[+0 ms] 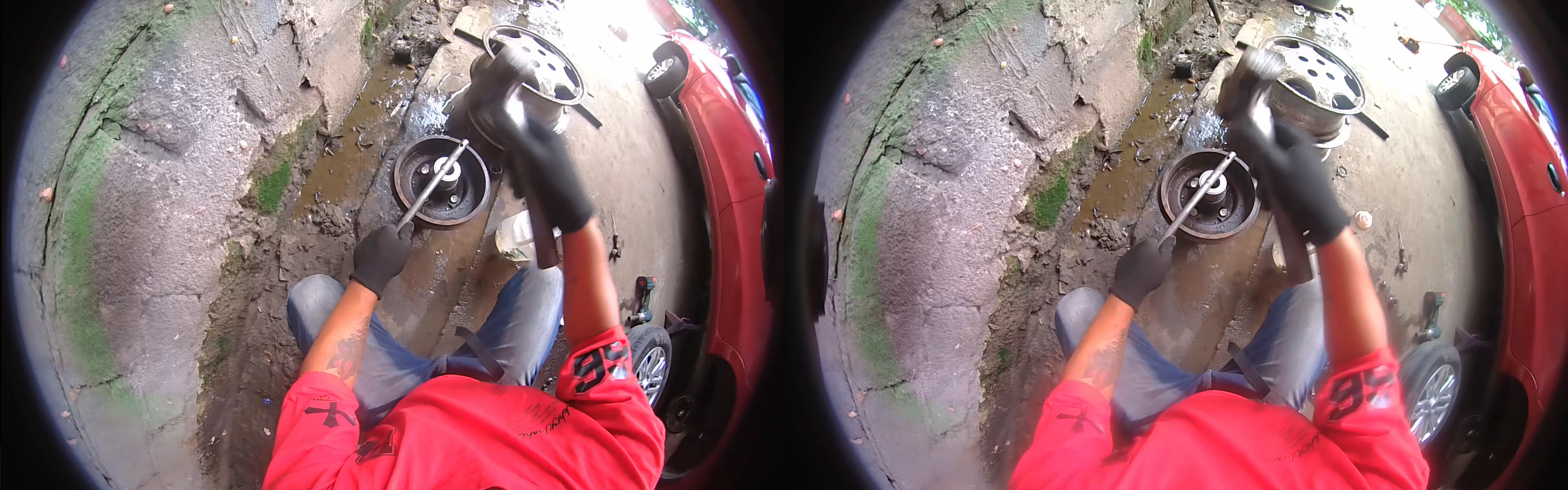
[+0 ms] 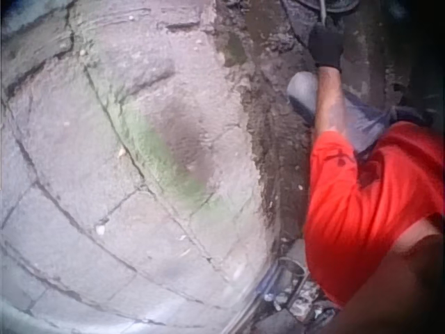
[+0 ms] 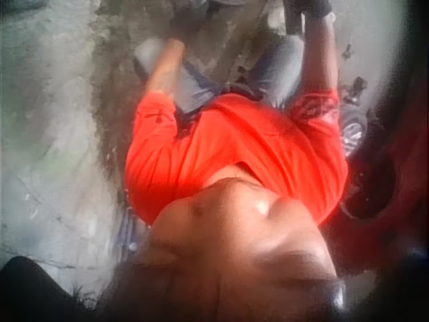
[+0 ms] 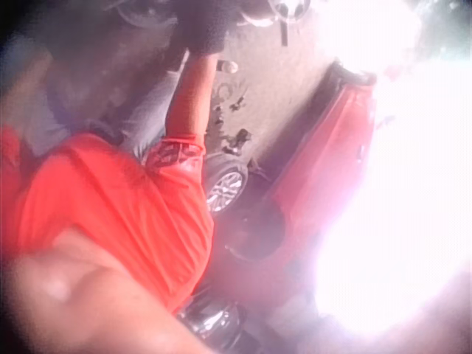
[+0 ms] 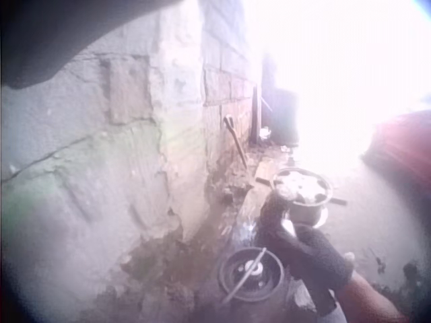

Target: The person puts on gloves and then works on a brake drum assembly on the ground. They remove the drum, inspect the internal components, and use a hammer and punch to drive out a bearing or seal.

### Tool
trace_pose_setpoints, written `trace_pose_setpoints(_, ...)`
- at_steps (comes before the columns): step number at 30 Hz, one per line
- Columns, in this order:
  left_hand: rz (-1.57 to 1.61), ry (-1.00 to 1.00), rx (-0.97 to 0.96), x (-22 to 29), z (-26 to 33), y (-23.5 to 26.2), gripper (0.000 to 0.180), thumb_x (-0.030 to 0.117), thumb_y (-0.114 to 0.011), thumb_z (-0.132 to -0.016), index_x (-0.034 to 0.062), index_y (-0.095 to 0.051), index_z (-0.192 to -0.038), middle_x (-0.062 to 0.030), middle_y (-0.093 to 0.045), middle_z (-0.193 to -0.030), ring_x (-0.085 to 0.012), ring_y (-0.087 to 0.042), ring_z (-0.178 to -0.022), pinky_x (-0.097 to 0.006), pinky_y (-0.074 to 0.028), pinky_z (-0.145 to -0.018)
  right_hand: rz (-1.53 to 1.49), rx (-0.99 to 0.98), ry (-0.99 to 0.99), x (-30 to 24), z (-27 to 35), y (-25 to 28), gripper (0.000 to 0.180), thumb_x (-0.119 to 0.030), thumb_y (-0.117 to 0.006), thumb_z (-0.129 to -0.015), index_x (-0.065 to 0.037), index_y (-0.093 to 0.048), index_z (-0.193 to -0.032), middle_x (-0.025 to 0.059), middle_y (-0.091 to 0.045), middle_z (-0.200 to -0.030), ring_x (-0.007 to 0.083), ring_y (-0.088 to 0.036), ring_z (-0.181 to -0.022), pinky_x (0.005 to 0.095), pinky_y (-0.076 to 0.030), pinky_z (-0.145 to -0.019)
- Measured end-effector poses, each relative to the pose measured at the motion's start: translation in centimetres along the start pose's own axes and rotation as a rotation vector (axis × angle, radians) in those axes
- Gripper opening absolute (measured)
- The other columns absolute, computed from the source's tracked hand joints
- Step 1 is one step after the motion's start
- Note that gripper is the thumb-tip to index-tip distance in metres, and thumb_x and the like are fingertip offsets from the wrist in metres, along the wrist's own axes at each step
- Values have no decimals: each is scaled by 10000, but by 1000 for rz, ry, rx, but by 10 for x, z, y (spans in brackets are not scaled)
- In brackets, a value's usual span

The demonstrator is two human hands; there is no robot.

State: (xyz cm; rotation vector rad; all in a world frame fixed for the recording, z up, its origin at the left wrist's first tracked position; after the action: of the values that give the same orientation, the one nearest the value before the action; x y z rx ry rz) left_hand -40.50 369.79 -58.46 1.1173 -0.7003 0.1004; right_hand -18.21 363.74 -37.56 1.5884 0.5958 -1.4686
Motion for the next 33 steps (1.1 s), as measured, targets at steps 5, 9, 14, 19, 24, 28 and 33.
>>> trace_pose_setpoints(5, -27, 61, -87, 11, 1, 9, 566, 515, -478, -987, 8, -721, -917, -285, -696, -912, -467, -682, -894, -541, -535, -791, -27, 235, 362, -56, 1, 14, 320, -363, -635, -990, -48, -595, -963, 24, -593, -664, 91, -542, -503, 240, -402, -458)
trace_pose_setpoints(9, -4, 24, -94, 16, 2, 10, 583, 519, -462, -993, -1, -716, -919, -285, -696, -926, -469, -679, -908, -539, -531, -802, 228, 327, 387, 40, -15, -15, 407, -361, -551, -1018, -21, -541, -1242, 172, -659, -845, 292, -642, -767, 395, -501, -696)
trace_pose_setpoints(14, 29, 82, -51, 3, -8, 10, 606, 522, -440, -992, -9, -724, -926, -295, -695, -963, -459, -682, -949, -531, -531, -842, 237, -246, -330, 102, -25, -29, 497, -412, -649, -943, 47, -614, -1131, 162, -669, -722, 274, -647, -527, 422, -543, -498)
trace_pose_setpoints(19, 7, 35, -85, 3, -3, 8, 582, 520, -478, -976, -4, -729, -932, -293, -697, -956, -453, -687, -939, -529, -537, -832, 12, -35, 0, -24, 12, 13, 362, -397, -661, -960, -49, -641, -1057, 10, -578, -668, 91, -536, -475, 242, -400, -414)
trace_pose_setpoints(24, 4, 53, -100, 0, -5, 3, 573, 512, -478, -982, -4, -725, -940, -297, -692, -941, -465, -680, -921, -539, -534, -816, 100, 242, 406, -99, 14, 36, 333, -387, -653, -968, -64, -575, -945, 19, -539, -659, 92, -493, -471, 248, -387, -429)
trace_pose_setpoints(28, -1, 65, -119, 3, -1, 10, 593, 511, -446, -999, -14, -716, -956, -315, -678, -936, -486, -666, -921, -548, -525, -817, -66, 231, 314, -43, 2, 11, 337, -388, -621, -996, -55, -569, -1001, 15, -560, -710, 85, -529, -537, 252, -408, -476)
trace_pose_setpoints(33, -5, 3, -179, 11, 5, 4, 614, 526, -427, -1000, -11, -723, -961, -310, -684, -968, -484, -667, -944, -549, -523, -837, 501, 19, -7, 139, -64, -24, 577, -456, -626, -927, 84, -596, -1129, 317, -672, -971, 451, -669, -929, 487, -510, -863)
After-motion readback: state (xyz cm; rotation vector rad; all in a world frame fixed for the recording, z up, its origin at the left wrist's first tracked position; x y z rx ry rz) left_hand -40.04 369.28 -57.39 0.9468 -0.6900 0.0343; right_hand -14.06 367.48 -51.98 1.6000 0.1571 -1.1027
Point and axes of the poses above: each hand's wrist, its own z-axis away from the middle knuckle, its own y-axis out of the back of the hand, x = y × z, the point moved 1 cm from there along -z, towards the middle knuckle
